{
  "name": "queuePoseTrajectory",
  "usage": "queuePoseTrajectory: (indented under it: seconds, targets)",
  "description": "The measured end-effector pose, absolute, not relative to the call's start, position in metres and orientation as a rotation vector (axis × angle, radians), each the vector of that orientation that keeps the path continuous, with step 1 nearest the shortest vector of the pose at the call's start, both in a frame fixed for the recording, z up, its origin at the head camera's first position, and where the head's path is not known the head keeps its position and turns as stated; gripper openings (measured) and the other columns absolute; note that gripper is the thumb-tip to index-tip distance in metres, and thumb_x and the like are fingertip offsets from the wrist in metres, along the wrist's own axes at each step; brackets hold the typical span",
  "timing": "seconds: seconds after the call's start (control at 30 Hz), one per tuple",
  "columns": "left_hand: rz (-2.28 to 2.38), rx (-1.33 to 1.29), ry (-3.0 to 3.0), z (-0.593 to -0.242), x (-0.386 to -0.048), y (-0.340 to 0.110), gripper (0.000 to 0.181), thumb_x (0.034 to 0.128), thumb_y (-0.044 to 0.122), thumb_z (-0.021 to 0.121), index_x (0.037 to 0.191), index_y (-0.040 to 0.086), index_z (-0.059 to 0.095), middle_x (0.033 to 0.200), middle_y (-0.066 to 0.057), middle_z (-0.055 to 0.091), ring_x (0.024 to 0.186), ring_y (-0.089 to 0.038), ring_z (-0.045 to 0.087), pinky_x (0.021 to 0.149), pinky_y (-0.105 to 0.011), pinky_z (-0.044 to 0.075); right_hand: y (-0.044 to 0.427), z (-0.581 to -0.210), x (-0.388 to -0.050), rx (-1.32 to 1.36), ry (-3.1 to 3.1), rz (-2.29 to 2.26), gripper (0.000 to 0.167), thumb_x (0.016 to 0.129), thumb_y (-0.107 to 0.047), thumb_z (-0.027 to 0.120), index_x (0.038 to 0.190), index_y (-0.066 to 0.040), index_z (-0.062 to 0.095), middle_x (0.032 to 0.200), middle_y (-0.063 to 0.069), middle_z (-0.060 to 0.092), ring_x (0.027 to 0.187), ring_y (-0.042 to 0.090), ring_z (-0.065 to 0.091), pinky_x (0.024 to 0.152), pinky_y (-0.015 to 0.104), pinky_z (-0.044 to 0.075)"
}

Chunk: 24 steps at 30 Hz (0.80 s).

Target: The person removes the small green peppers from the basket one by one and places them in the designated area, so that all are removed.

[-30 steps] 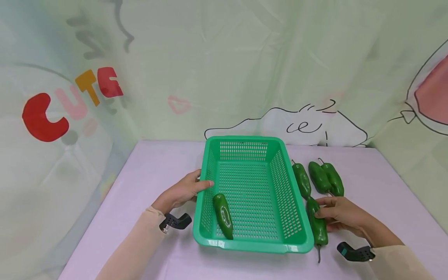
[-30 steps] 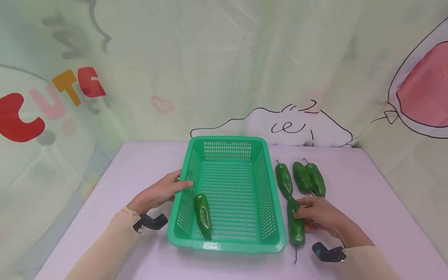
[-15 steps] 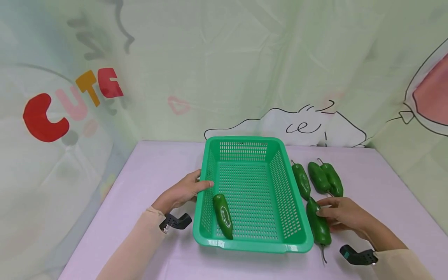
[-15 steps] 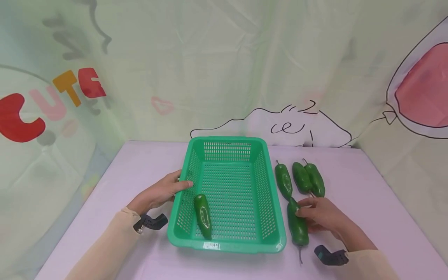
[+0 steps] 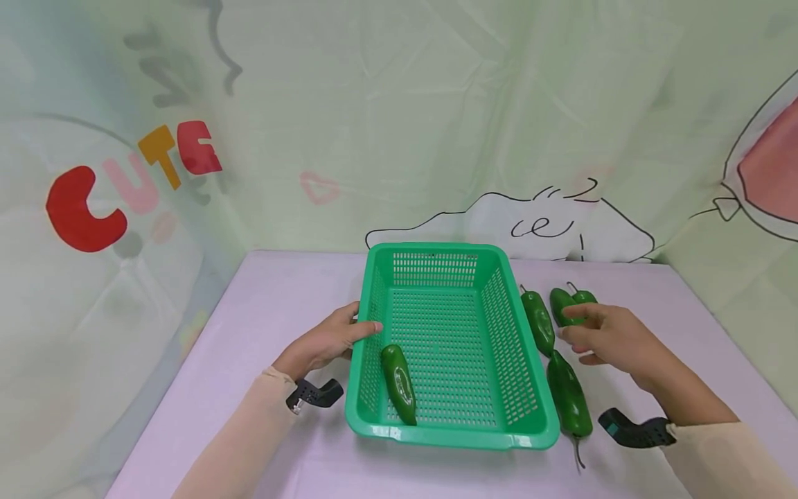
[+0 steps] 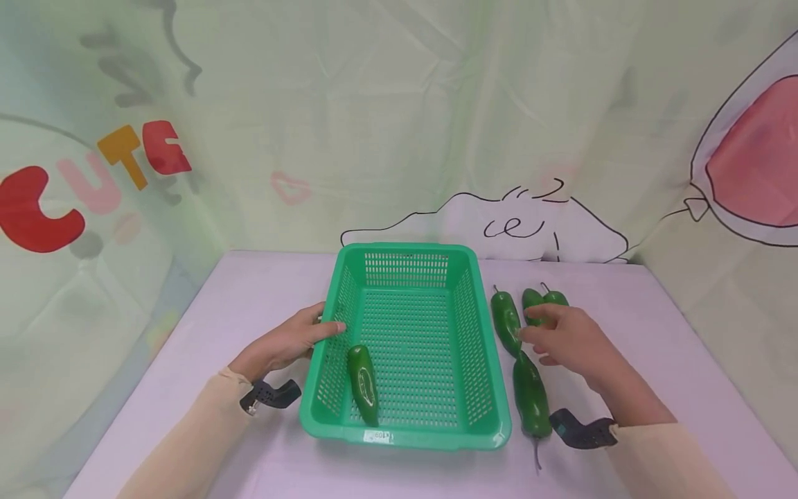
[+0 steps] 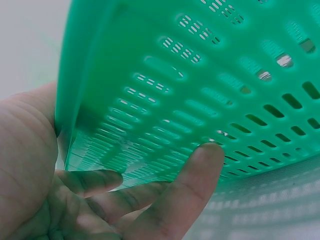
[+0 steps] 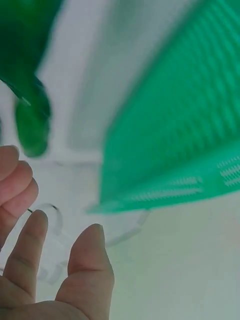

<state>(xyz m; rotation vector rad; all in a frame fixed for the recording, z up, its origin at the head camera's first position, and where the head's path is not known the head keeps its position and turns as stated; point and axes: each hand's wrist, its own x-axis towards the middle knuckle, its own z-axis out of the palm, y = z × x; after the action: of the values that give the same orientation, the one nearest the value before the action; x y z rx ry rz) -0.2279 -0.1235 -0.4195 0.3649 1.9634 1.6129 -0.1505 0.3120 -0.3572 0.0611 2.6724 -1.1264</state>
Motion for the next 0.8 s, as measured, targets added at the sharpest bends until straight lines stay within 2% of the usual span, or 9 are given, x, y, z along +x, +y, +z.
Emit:
queuePoseTrajectory:
  seconds: [0.27,0.53,0.8]
  targets:
    - [1.613,0.351,1.962,-0.421,-0.228,-0.123,0.059,0.1060,0.023,0.059,0.156,0.001,0.036,0.123,-0.029,0.068,0.095,-0.035,0.077,0.078,-0.047,0.066,0.256,-0.330,-0.161,-0.054,2.607,-1.275,0.063,0.103,-0.023,0.065,0.152,0.009,0.042,0.116,0.020,0.065,0.098,0.028,0.068,0.081,0.040,0.065]
    - [1.604,0.347,1.974,-0.419,-0.228,-0.122,0.060,0.1058,0.023,0.059,0.156,0.001,0.036,0.124,-0.030,0.068,0.096,-0.036,0.077,0.077,-0.047,0.066,0.200,-0.333,-0.179,-0.139,2.461,-1.342,0.062,0.099,-0.019,0.070,0.151,0.007,0.046,0.112,0.017,0.066,0.094,0.024,0.069,0.081,0.045,0.065]
    - [1.601,0.342,1.985,-0.420,-0.229,-0.122,0.060,0.1061,0.023,0.059,0.157,0.002,0.036,0.124,-0.029,0.068,0.096,-0.035,0.076,0.078,-0.047,0.066,0.157,-0.352,-0.198,-0.140,2.332,-1.410,0.057,0.097,-0.017,0.071,0.146,0.004,0.052,0.124,0.022,0.065,0.104,0.036,0.071,0.082,0.047,0.066]
